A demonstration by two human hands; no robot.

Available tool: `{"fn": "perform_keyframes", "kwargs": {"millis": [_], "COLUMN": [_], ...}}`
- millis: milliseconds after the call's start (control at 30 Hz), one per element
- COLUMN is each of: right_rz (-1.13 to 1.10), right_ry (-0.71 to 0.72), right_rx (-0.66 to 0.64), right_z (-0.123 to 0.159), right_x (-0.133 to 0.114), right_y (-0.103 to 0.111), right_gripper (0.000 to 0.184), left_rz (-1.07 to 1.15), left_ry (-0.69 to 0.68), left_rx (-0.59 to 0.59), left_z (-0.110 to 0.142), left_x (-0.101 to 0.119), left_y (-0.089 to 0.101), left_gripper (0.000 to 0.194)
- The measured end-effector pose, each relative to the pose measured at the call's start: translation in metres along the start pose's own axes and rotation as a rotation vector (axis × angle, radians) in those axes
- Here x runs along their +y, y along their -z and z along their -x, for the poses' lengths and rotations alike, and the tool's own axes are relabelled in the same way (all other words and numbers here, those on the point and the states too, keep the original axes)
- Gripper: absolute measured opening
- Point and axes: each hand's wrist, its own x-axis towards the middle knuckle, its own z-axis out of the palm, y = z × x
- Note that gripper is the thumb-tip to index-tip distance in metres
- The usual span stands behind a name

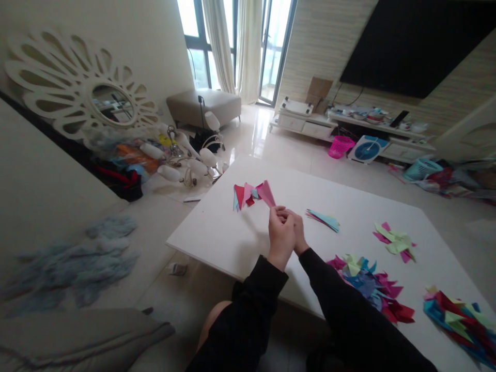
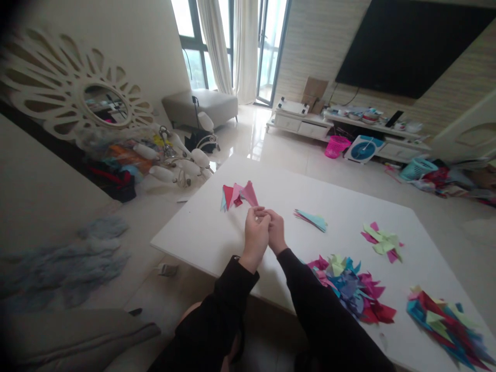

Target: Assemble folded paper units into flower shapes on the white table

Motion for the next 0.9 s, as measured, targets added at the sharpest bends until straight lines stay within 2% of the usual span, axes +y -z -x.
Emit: {"fn": "perform_keyframes", "kwargs": {"millis": [67,133,167,233,300,333,433,567,733,900], "right_rz": [-0.154,-0.319,-0.378,-0.469,-0.540,-0.563,-0.604,-0.657,-0.621,-0.534], "right_ry": [-0.099,-0.205,-0.246,-0.300,-0.335,-0.344,-0.352,-0.379,-0.409,-0.414], "right_rx": [0.217,0.430,0.505,0.572,0.565,0.547,0.517,0.515,0.438,0.428], "right_z": [0.019,0.046,0.061,0.086,0.103,0.108,0.113,0.115,0.116,0.112], "right_x": [0.007,0.014,0.016,0.019,0.017,0.016,0.012,0.014,0.015,0.010], "right_y": [0.034,0.068,0.082,0.104,0.117,0.120,0.126,0.134,0.143,0.146], "right_gripper": [0.029,0.028,0.029,0.035,0.039,0.040,0.036,0.033,0.030,0.026], "left_rz": [-0.063,-0.117,-0.124,-0.088,-0.023,0.010,0.072,0.045,0.048,0.283], "left_ry": [0.019,0.066,0.110,0.212,0.269,0.269,0.215,0.205,0.263,0.277], "left_rx": [0.052,0.026,-0.050,-0.288,-0.489,-0.541,-0.576,-0.641,-0.595,-0.483], "left_z": [0.004,0.010,0.014,0.024,0.034,0.039,0.049,0.051,0.053,0.053], "left_x": [-0.004,-0.009,-0.011,-0.018,-0.024,-0.027,-0.033,-0.036,-0.041,-0.042], "left_y": [-0.002,-0.006,-0.010,-0.019,-0.030,-0.035,-0.047,-0.056,-0.063,-0.069], "left_gripper": [0.039,0.044,0.044,0.042,0.035,0.030,0.020,0.018,0.020,0.033]}}
